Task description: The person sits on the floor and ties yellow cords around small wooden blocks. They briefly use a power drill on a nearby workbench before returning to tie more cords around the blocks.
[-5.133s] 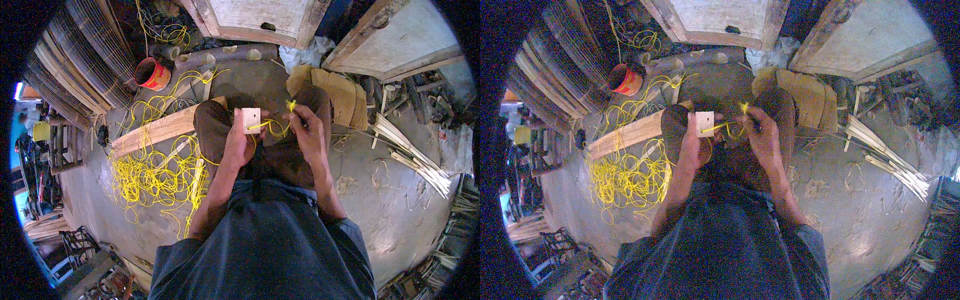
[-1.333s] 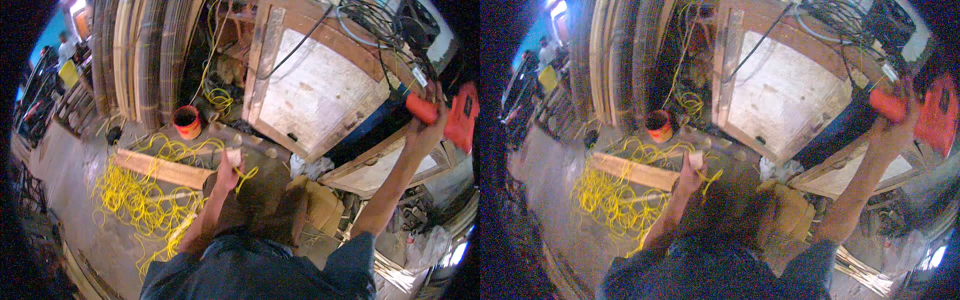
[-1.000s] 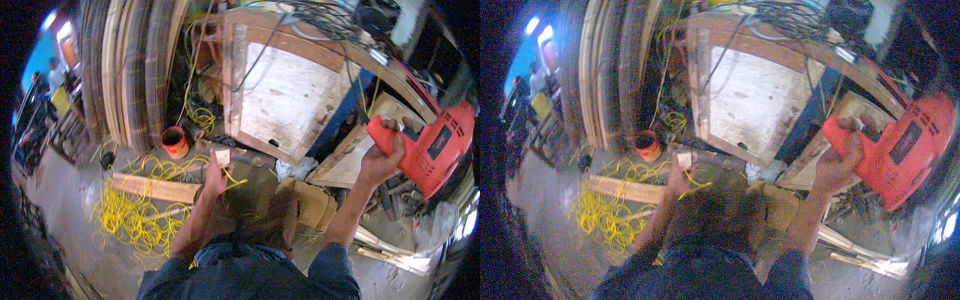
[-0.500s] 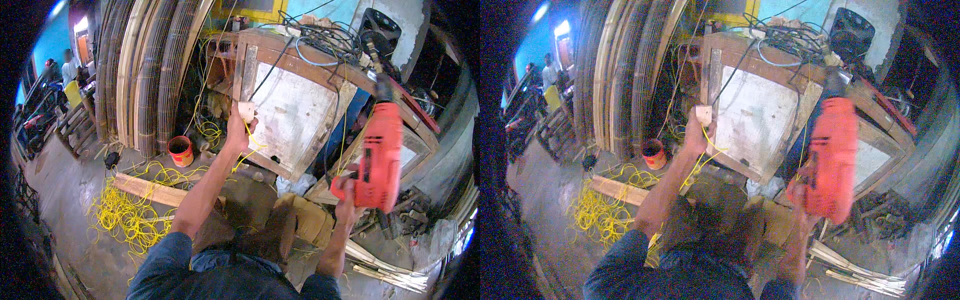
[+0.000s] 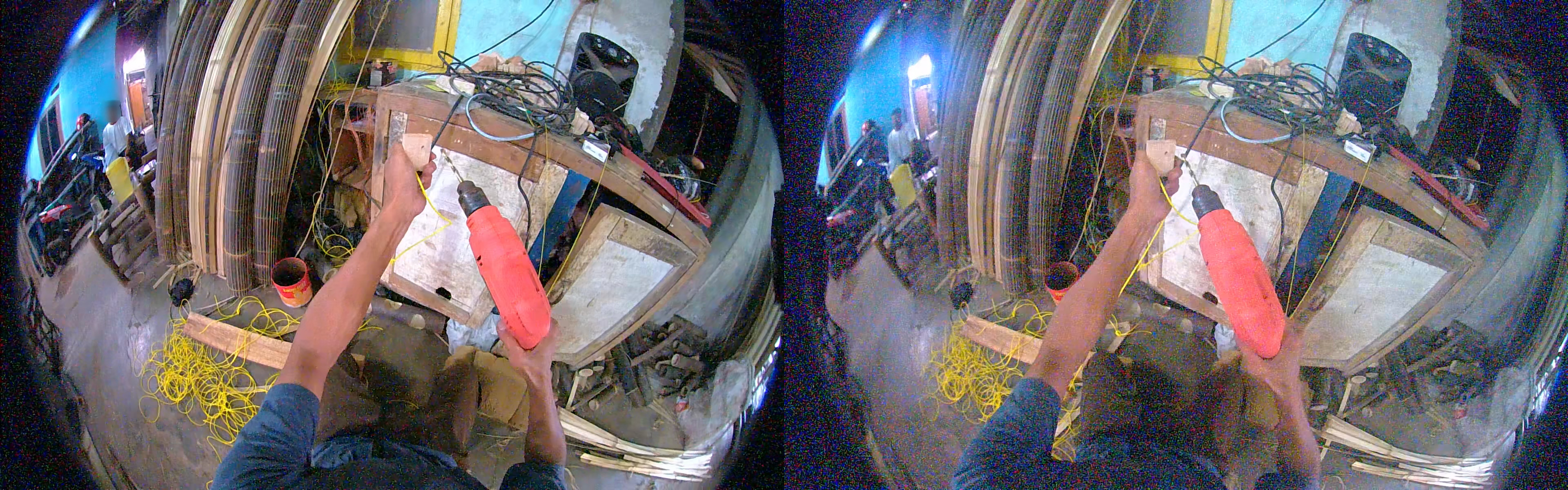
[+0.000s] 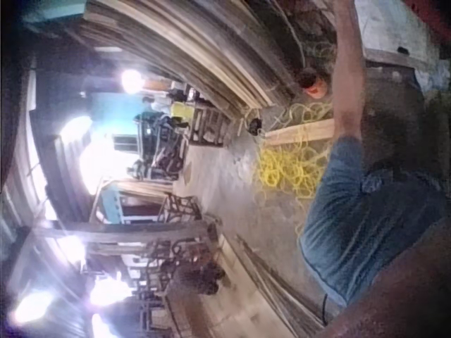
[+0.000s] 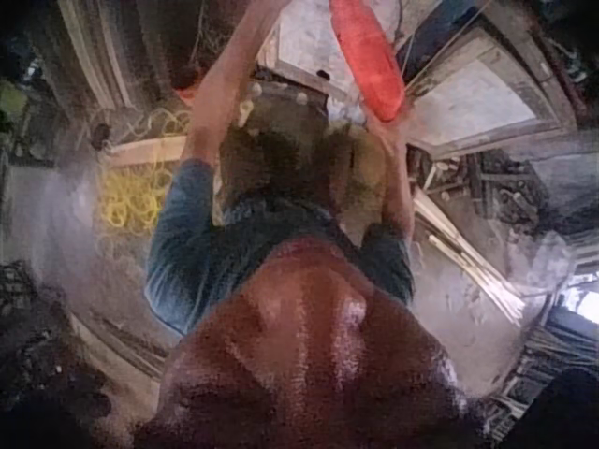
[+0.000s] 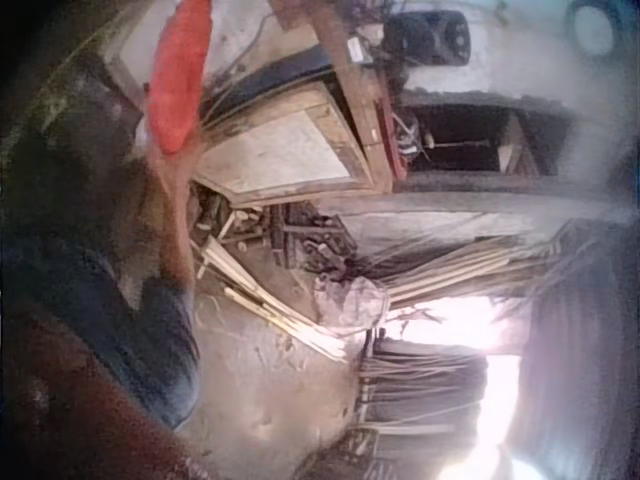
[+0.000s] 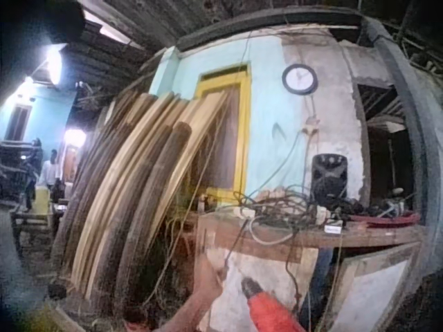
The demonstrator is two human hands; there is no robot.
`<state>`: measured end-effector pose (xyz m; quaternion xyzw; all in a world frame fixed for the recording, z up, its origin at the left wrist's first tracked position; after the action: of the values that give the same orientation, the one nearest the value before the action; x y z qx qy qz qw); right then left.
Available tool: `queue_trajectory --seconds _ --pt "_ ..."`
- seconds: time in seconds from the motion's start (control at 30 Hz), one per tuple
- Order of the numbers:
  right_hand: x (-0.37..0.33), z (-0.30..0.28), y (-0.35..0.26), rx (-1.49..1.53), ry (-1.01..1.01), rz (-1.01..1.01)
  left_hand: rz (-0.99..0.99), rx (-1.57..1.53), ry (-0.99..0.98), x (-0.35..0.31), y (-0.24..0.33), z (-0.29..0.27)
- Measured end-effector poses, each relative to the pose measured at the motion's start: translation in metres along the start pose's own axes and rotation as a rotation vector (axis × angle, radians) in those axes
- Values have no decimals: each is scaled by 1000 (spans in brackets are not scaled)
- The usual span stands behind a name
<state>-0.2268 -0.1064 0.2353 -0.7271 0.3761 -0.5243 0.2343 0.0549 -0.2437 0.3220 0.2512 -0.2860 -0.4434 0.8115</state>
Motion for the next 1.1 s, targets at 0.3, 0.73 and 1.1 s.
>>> queue_trajectory --seconds 0.3,0.73,1.1 --pt "4 5 9 -5 -35 91 -87 38 37 -7 -13 11" --pt "8 4 3 -60 -62 135 30 108 74 -7 -23 13" --pt "8 9 6 -46 -24 44 182 212 24 0 -36 5"
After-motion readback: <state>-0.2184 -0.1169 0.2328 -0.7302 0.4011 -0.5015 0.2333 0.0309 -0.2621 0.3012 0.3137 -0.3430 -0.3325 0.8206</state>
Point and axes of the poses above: each hand's wrist, its own x-axis towards the middle knuckle, its own z-axis out of the palm, y = z × x, the point moved 2 cm from there along x, towards the middle knuckle, and after that the axes turned 1 degree about y, right-handed, at the moved point
